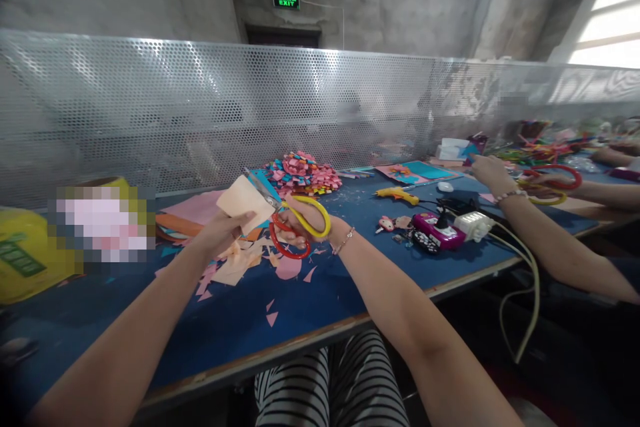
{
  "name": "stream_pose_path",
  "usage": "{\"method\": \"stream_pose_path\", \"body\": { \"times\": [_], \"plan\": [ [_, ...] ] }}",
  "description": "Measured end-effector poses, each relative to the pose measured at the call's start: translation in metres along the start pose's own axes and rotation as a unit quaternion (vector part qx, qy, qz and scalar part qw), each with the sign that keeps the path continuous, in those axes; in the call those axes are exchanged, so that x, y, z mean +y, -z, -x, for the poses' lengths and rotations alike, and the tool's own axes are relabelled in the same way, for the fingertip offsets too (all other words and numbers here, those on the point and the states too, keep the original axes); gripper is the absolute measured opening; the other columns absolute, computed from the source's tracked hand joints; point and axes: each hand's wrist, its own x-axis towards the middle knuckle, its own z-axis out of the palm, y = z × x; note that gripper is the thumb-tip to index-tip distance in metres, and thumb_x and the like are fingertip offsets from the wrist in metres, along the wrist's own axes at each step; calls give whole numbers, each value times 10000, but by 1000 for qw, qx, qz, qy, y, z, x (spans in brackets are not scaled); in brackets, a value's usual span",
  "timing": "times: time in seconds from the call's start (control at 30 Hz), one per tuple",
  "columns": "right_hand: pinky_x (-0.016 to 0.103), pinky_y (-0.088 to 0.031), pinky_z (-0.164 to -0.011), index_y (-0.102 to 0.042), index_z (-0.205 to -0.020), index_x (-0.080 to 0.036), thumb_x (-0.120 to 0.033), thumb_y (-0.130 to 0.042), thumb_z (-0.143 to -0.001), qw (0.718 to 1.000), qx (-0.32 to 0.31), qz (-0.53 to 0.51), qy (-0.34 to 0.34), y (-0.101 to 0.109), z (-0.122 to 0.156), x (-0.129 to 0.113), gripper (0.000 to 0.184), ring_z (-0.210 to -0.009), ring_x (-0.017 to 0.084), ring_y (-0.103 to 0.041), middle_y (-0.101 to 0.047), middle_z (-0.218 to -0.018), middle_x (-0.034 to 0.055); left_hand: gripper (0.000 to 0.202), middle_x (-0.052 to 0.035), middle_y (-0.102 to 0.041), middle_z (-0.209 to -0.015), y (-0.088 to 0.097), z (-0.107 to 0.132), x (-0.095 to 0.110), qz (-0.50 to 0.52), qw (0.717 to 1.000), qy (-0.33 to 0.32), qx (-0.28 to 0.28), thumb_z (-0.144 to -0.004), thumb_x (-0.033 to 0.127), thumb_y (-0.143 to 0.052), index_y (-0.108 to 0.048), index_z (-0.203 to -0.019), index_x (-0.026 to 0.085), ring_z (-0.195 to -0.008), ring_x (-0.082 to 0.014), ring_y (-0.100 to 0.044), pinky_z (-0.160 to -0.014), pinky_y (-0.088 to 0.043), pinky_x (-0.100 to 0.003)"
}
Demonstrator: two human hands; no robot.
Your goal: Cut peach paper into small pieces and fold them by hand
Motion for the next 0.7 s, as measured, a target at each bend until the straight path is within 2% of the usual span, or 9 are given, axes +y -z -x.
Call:
{"method": "stream_pose_path", "body": {
  "times": [0.23, 0.53, 0.7],
  "plan": [
    [206, -335, -270, -384, -803, -168, -685, 14, -781, 999, 8, -34, -2, 1, -1, 3, 653, -295, 65, -308, -436, -488, -31, 566, -94, -670, -953, -3, 5, 6, -32, 999, -6, 1, -554, 284, -748, -570, -1076, 153, -880, -219, -614, -692, -518, -290],
    [195, -303, -252, -380, -720, -170, -687, 25, -778, 999, 23, -13, -23, -7, -1, -1, 658, -279, 55, -277, -415, -440, -29, 430, -68, -672, -787, -3, 5, 3, -64, 998, -8, -2, -543, 292, -743, -615, -921, 134, -673, -171, -613, -508, -490, -230],
    [187, -340, -255, -357, -672, -181, -720, -42, -761, 1000, 26, 4, -7, -5, -5, 3, 631, -278, 46, -295, -426, -458, -31, 482, -85, -677, -839, -4, 5, 3, -63, 998, -12, 10, -516, 299, -759, -612, -944, 131, -690, -181, -617, -503, -495, -230]
  ]
}}
